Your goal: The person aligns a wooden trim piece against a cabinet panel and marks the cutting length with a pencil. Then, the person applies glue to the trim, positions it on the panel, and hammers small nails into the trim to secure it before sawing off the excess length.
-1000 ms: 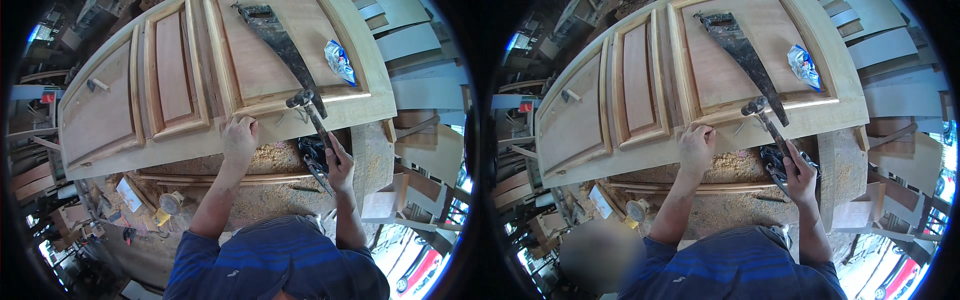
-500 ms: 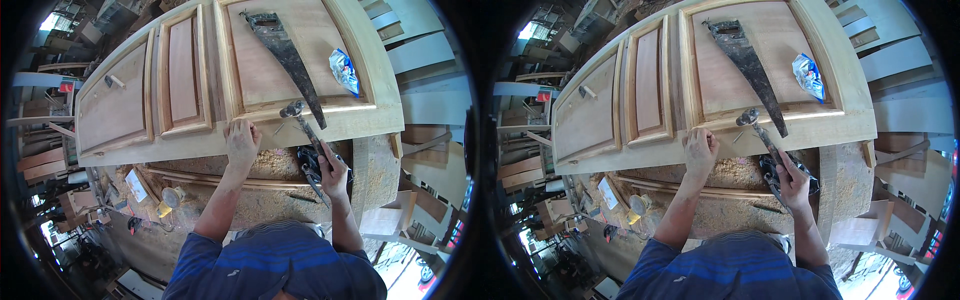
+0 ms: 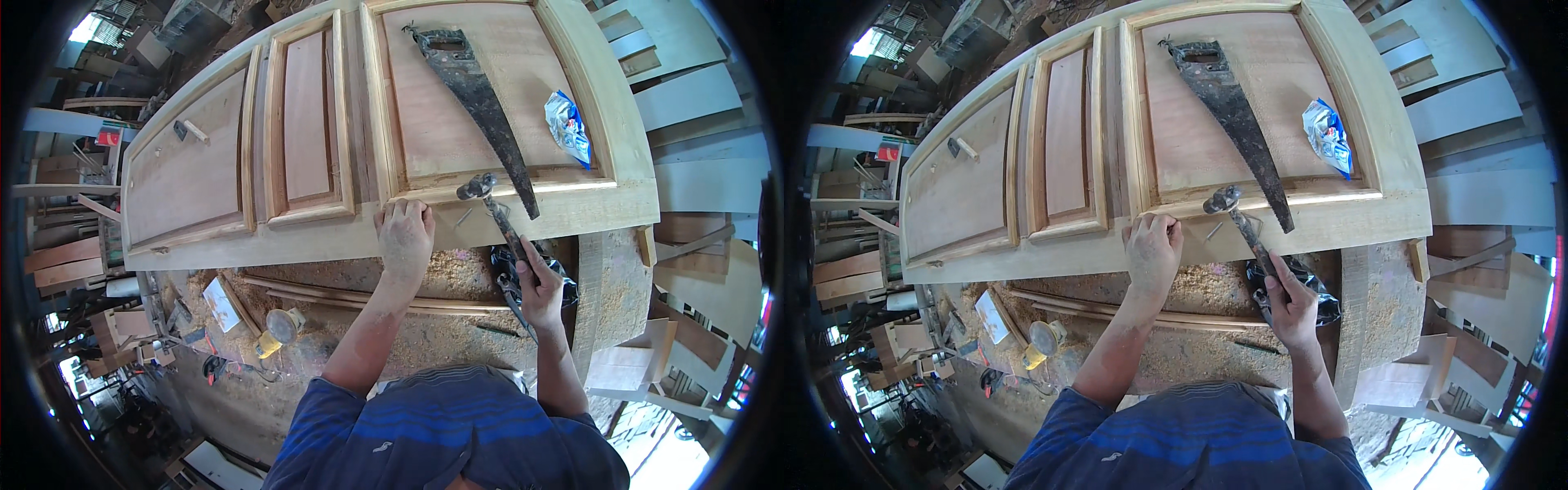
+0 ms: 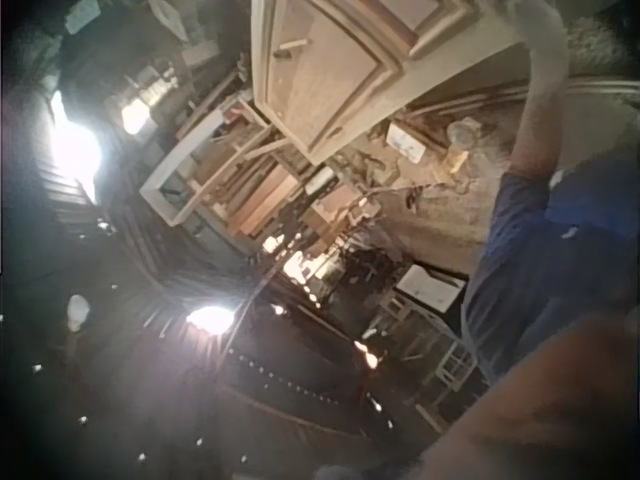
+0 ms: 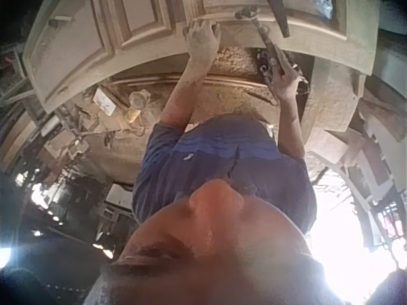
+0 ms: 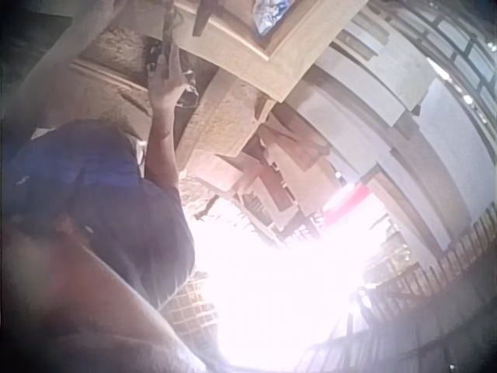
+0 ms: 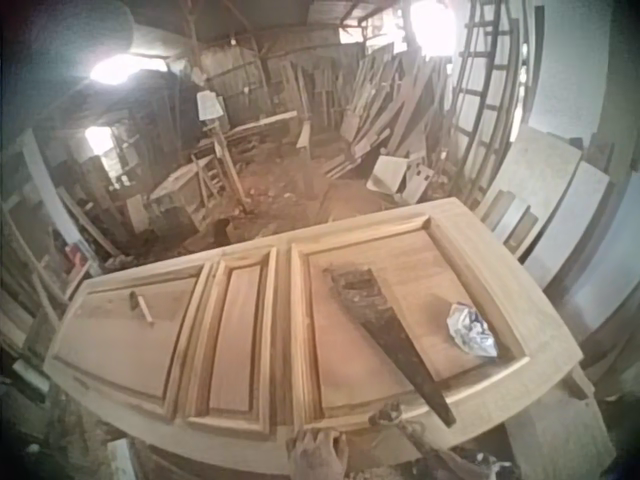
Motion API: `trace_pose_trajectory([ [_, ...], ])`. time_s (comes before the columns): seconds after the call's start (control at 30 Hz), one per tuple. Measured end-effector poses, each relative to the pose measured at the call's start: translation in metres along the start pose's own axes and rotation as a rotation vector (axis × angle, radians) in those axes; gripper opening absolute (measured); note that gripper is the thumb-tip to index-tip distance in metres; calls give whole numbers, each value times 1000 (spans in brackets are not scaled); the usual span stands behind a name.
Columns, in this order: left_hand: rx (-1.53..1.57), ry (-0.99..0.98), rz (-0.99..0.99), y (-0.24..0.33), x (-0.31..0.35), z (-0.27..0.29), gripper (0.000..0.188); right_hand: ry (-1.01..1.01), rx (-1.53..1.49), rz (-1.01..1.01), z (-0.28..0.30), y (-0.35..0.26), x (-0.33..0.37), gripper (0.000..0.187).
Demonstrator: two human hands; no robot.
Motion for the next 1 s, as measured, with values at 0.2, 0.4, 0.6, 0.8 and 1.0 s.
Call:
trace_pose_trajectory([
  [0.2, 48, 67, 32, -6, 3, 8, 13, -6, -8, -2, -5, -1, 2, 42],
  [0.4, 8, 6, 53, -12, 2, -6, 13, 4, -15, 29, -9, -3, 2, 43],
  [0.6, -38, 6, -6, -10, 6, -1, 10, -50, 43, -36, -9, -5, 3, 42],
  [0.8, 114, 29, -11, -10, 15, 8, 14, -22, 31, 17, -8, -1, 2, 42],
  [1.0, 32, 45, -35, -13, 10, 0, 16, -16, 11, -25, -12, -5, 2, 42],
])
Point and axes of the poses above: each hand's wrist, its own x-axis away from the middle knuckle, its own z-axis out of the back of the hand, y = z × x, the point moved 5 cm from there along -x, towards the middle knuckle, and after that the axes turned 14 degrees about -z, right-handed, at the moved point
